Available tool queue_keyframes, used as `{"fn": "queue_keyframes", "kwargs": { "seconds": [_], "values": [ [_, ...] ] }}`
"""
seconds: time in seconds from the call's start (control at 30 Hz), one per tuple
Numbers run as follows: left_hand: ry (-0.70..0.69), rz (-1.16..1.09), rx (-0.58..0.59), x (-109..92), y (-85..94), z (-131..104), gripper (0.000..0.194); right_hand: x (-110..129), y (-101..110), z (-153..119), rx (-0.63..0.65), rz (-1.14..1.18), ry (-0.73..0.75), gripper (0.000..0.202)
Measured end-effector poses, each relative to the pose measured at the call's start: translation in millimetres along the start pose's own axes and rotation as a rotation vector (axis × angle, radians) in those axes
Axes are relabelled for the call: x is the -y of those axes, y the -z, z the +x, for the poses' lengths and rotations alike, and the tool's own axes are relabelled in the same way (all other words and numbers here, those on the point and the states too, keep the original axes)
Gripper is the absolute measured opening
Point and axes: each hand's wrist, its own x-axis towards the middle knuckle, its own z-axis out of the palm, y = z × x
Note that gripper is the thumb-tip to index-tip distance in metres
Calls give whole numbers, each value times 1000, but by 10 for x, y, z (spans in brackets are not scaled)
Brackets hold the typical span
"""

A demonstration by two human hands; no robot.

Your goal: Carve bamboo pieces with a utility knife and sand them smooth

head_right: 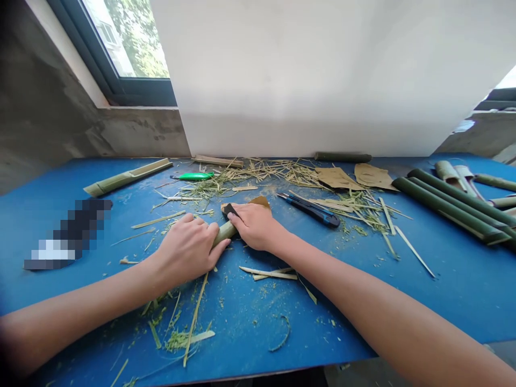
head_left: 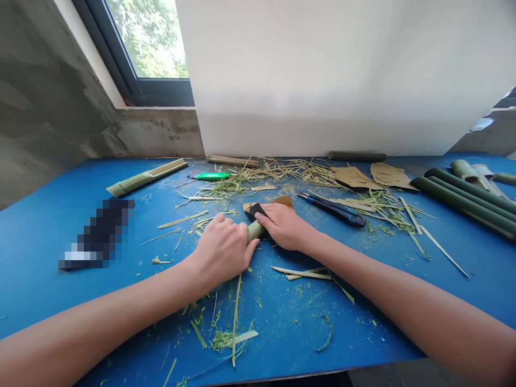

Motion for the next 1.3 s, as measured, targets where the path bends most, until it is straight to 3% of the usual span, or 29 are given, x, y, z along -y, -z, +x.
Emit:
{"fn": "queue_keyframes", "kwargs": {
  "seconds": [0.07,0.23,0.37,0.57,0.7,0.97,1.3],
  "values": [
    [-26,-32,9,23,-3,4,50,-9,2,-4,17,6,3,39],
    [68,15,-1,53,-2,33,53,-60,-8,11,1,41,20,41],
    [-13,-26,7,68,1,32,51,-64,-11,15,17,30,3,40],
    [17,34,-6,23,7,-2,56,-71,11,3,-19,-28,-65,39],
    [18,19,-6,38,13,-11,56,-65,27,-30,35,57,-7,40],
    [25,31,12,60,8,29,58,-67,2,3,13,58,-11,40],
    [62,-2,9,34,-8,44,58,-142,53,-1,-36,19,-116,40]
  ]
}}
